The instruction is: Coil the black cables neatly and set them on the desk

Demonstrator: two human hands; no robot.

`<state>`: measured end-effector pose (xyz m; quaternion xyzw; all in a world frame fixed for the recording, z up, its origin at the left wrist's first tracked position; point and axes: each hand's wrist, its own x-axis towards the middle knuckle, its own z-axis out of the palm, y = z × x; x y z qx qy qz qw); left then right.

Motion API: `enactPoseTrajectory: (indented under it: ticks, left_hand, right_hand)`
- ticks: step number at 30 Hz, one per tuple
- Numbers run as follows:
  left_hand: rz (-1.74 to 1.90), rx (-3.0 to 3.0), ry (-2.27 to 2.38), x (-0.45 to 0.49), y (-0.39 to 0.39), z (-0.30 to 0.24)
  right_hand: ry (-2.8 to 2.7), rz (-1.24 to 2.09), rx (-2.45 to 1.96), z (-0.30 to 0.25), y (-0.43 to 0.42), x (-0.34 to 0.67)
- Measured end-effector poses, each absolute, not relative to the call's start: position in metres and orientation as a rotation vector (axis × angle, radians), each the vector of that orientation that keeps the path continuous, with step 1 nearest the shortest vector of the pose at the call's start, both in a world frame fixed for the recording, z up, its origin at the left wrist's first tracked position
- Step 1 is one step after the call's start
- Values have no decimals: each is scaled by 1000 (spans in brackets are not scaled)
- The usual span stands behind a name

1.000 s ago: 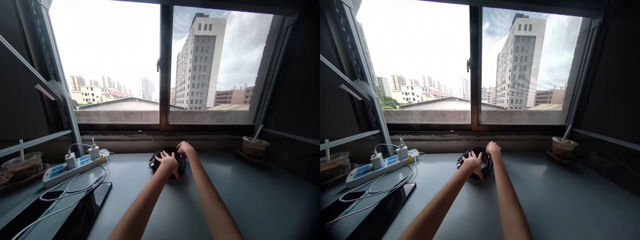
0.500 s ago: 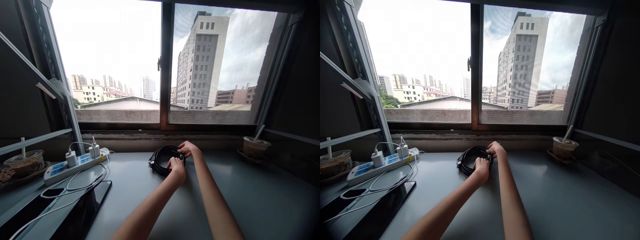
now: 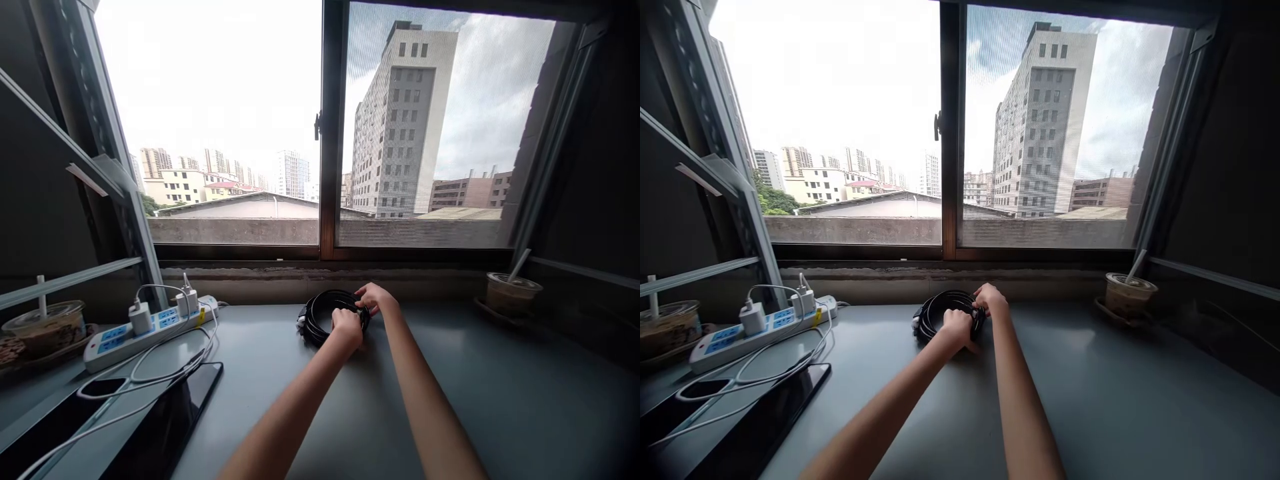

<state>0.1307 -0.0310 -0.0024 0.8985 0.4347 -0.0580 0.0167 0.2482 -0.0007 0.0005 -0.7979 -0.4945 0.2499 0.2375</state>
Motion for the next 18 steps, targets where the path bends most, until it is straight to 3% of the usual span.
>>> enactPoseTrajectory:
  ticks: [8, 18]
  left_hand:
    - [332, 2678, 1681, 103, 5, -4]
    - [466, 2652, 1852, 106, 23, -56]
  right_hand:
    - [-1408, 816, -2199, 1, -1, 256]
    - [-1565, 263, -1893, -31, 19, 214]
